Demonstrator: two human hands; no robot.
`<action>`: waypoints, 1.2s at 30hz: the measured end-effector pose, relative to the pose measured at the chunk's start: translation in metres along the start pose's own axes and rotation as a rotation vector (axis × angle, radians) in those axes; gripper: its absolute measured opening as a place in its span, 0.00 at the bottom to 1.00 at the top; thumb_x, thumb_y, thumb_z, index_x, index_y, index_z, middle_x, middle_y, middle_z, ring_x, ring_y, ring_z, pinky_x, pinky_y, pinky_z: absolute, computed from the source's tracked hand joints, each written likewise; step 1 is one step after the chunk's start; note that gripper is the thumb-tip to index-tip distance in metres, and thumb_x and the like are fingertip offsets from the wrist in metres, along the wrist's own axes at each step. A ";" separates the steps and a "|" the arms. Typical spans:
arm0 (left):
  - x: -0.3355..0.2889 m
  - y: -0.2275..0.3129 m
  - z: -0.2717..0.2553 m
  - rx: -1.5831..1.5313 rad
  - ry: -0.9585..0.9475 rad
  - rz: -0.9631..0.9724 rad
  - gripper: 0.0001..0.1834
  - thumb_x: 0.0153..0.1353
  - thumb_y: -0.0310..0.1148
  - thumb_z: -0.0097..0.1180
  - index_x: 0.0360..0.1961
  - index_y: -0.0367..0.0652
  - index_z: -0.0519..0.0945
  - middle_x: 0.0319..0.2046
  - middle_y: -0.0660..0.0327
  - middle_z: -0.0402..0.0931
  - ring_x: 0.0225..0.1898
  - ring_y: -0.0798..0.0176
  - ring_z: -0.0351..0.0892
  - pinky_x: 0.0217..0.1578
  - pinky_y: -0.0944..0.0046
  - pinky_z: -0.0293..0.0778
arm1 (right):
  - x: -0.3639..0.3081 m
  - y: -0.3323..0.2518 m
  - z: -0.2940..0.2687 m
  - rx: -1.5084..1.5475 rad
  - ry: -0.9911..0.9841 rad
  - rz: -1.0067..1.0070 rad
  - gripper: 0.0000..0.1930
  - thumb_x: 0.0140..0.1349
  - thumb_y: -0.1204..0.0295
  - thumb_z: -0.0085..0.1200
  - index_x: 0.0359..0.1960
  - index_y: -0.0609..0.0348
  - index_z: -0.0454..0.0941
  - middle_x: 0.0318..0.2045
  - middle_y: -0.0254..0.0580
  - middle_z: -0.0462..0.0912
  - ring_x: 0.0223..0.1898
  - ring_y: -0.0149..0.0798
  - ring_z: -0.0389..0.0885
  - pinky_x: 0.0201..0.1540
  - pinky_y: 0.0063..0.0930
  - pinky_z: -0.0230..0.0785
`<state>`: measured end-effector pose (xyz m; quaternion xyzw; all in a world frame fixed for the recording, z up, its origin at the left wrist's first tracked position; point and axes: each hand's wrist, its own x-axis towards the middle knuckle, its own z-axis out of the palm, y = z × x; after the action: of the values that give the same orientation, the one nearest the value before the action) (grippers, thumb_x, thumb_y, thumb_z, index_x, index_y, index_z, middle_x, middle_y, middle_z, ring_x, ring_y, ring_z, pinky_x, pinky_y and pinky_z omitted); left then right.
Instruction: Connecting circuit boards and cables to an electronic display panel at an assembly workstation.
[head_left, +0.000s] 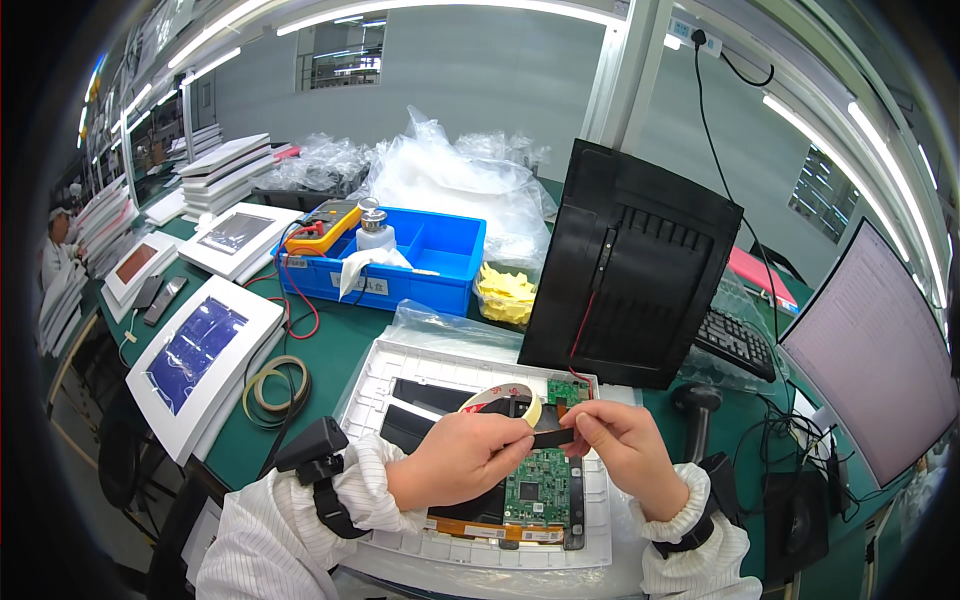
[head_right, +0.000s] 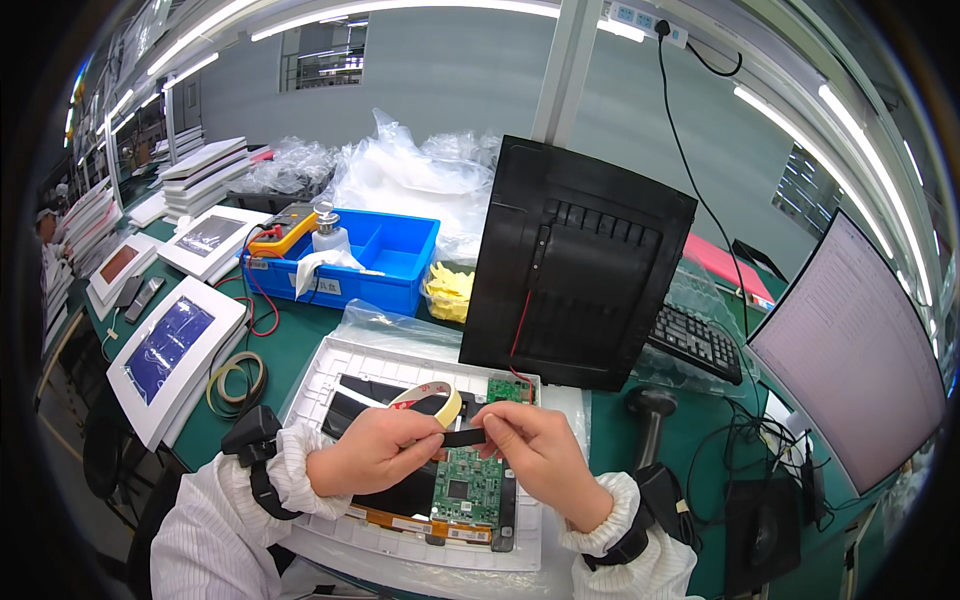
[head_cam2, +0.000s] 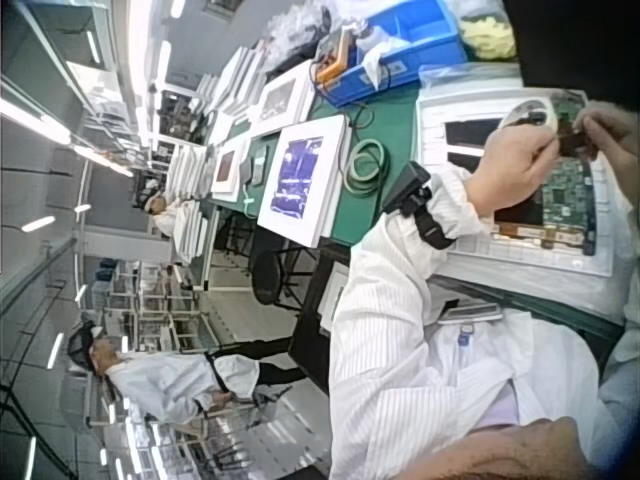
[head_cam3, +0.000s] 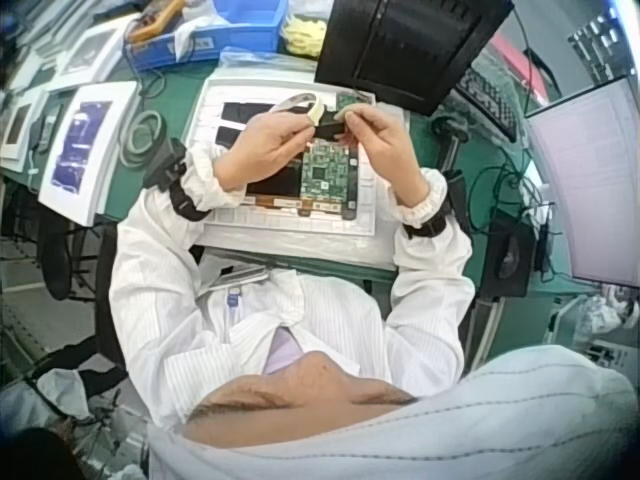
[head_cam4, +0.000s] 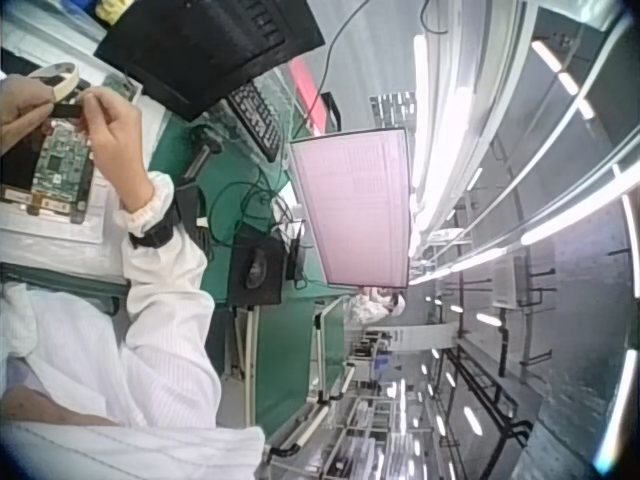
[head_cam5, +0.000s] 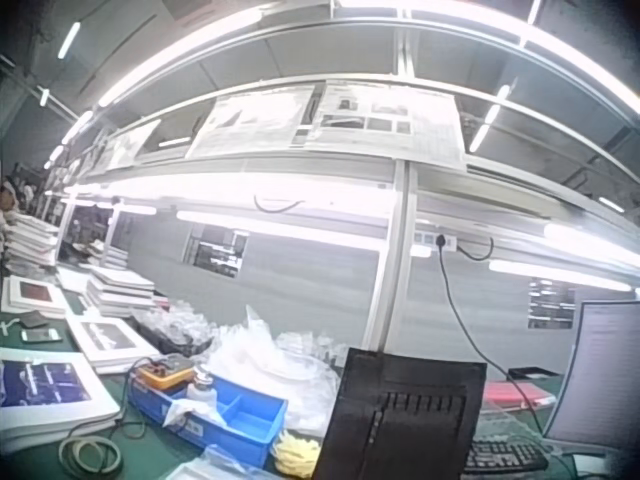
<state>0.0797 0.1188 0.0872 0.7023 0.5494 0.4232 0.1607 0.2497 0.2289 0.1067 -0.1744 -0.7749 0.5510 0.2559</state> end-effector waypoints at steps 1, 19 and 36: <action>0.000 0.000 0.000 0.004 0.004 0.002 0.09 0.56 0.33 0.46 0.25 0.40 0.73 0.20 0.55 0.72 0.24 0.53 0.73 0.25 0.60 0.67 | 0.000 0.000 0.000 -0.005 -0.004 0.001 0.09 0.61 0.73 0.45 0.34 0.67 0.75 0.25 0.37 0.77 0.27 0.27 0.78 0.29 0.17 0.67; -0.002 0.005 0.000 0.154 -0.010 0.000 0.07 0.54 0.34 0.49 0.25 0.43 0.76 0.17 0.57 0.72 0.20 0.56 0.74 0.21 0.61 0.68 | 0.001 0.003 0.009 -0.255 -0.098 -0.133 0.08 0.50 0.75 0.57 0.31 0.64 0.76 0.23 0.39 0.78 0.21 0.27 0.71 0.24 0.18 0.63; -0.003 0.004 0.003 0.152 0.022 0.145 0.04 0.51 0.28 0.49 0.24 0.39 0.74 0.21 0.58 0.71 0.24 0.56 0.74 0.24 0.61 0.69 | -0.002 0.001 0.016 -0.362 -0.044 -0.244 0.07 0.47 0.77 0.57 0.29 0.61 0.77 0.24 0.42 0.78 0.23 0.39 0.74 0.26 0.25 0.65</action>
<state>0.0850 0.1153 0.0868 0.7457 0.5294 0.3986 0.0696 0.2420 0.2157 0.1012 -0.1105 -0.8819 0.3716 0.2684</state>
